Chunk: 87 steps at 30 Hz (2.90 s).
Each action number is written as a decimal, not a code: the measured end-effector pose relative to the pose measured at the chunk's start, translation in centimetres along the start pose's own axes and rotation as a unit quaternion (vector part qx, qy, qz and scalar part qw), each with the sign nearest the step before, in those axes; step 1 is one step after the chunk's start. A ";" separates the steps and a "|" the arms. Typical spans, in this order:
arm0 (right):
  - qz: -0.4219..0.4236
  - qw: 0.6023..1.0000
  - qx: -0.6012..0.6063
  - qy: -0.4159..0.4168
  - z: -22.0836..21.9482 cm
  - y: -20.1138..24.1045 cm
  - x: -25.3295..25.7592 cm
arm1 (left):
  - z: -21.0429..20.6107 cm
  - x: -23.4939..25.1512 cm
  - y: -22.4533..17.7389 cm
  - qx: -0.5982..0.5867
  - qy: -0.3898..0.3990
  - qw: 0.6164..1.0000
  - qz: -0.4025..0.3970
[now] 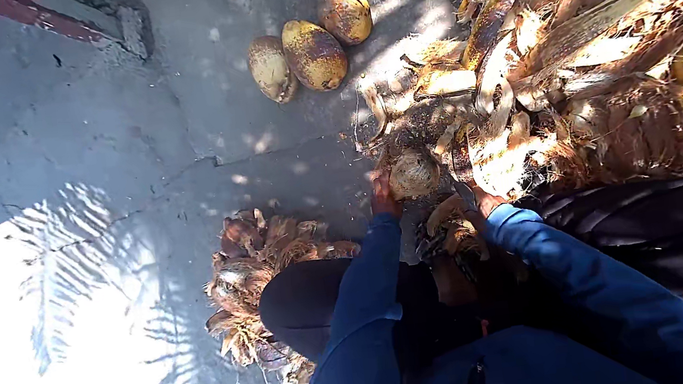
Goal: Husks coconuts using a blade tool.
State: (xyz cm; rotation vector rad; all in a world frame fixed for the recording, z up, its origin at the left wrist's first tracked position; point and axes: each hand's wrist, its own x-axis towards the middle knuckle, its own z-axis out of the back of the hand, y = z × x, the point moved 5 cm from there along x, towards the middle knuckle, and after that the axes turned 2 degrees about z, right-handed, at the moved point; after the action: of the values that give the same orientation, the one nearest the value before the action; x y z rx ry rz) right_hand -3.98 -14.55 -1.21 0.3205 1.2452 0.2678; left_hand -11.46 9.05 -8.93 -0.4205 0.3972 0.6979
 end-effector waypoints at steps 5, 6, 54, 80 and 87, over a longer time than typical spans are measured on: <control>0.037 0.999 0.000 -0.035 1.0 1.1 -4.3 | -0.8 -1.4 -0.8 0.016 -0.009 0.999 0.044; 0.034 0.999 -0.008 -0.031 0.9 1.0 -4.2 | -1.1 -1.4 -0.7 0.016 -0.018 0.999 0.044; 0.035 0.997 0.059 0.017 -1.1 0.3 0.4 | -1.8 3.4 4.7 -0.327 0.098 0.933 0.112; 0.084 0.888 0.438 -0.109 0.0 -2.8 0.4 | 23.8 -27.3 12.2 -0.801 -0.280 0.528 0.039; 0.096 0.843 0.524 -0.071 0.4 0.5 -2.1 | 15.6 -44.7 27.9 -0.665 -0.442 0.491 0.350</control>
State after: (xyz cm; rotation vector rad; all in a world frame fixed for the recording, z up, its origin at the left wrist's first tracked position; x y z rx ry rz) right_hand -4.26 -14.86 0.96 1.3910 1.1118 -0.3062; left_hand -58.56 12.37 19.23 -1.2948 -1.2265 1.8753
